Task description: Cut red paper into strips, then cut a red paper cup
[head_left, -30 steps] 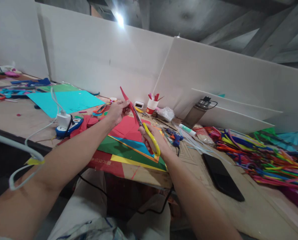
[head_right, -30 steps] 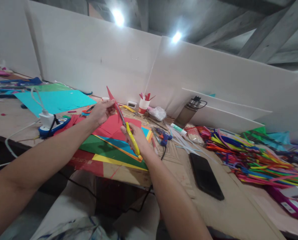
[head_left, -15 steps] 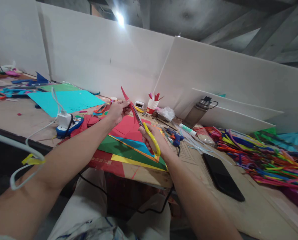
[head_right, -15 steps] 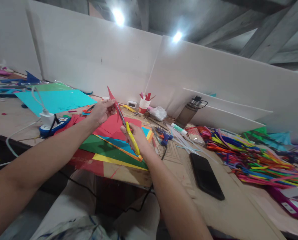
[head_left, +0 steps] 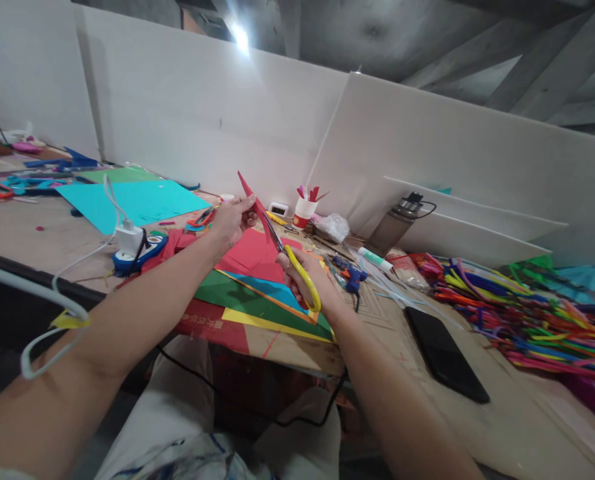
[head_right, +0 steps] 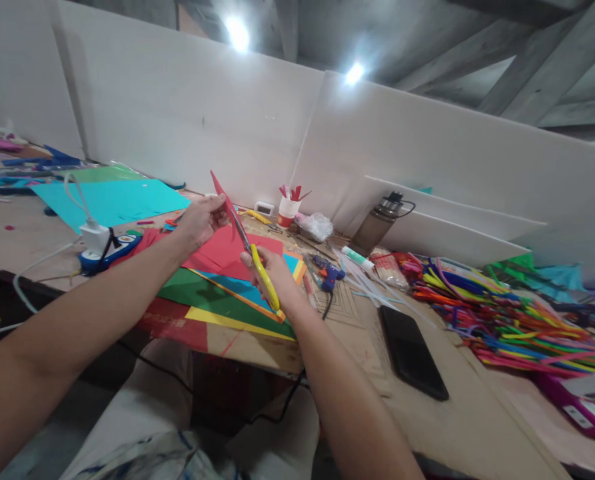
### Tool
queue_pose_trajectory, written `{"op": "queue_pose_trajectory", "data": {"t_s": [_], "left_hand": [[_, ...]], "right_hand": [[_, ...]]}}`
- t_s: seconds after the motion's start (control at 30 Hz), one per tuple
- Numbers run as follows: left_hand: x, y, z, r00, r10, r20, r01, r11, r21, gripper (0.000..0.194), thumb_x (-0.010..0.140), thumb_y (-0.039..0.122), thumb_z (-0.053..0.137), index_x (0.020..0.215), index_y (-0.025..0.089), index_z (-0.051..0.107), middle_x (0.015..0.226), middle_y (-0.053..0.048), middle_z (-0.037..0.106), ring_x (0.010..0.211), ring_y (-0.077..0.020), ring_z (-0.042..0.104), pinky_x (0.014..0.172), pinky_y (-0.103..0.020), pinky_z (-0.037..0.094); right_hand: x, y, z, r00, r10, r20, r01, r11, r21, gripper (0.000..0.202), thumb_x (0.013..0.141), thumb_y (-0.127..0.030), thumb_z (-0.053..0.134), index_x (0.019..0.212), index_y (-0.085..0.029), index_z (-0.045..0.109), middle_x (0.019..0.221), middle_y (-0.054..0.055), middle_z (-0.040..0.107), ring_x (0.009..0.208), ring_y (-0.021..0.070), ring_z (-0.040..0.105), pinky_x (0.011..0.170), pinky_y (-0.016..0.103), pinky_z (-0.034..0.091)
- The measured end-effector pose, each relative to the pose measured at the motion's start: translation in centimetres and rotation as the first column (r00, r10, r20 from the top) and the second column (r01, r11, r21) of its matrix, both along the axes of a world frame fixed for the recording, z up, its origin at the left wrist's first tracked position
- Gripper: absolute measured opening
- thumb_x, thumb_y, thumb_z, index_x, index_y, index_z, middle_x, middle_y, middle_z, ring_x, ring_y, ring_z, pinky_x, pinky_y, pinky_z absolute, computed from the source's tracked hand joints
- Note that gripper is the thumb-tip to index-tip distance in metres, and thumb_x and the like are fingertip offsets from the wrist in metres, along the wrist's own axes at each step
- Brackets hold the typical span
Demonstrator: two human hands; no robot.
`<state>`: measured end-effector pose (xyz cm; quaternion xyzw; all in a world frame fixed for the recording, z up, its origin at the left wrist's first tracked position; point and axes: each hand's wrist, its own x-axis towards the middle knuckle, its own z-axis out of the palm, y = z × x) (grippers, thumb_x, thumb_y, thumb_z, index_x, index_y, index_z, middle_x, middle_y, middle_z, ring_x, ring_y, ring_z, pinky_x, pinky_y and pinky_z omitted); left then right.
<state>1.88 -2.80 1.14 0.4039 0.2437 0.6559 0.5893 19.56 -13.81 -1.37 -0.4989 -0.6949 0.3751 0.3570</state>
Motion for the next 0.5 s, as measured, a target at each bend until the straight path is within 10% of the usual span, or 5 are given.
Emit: {"op": "queue_pose_trajectory", "data": {"t_s": [0.5], "left_hand": [[0.67, -0.31, -0.3, 0.998, -0.022, -0.065, 0.023, 1.0, 0.016, 0.022, 0.08, 0.019, 0.068, 0.063, 0.012, 0.056, 0.054, 0.001, 0.055, 0.045, -0.0049, 0.048, 0.044, -0.018, 0.035]], "right_hand": [[-0.21, -0.24, 0.23, 1.0, -0.009, -0.015, 0.009, 1.0, -0.002, 0.041, 0.081, -0.059, 0.057, 0.079, -0.021, 0.044, 0.054, -0.007, 0.049, 0.036, 0.0059, 0.044, 0.033, 0.016, 0.039]]}}
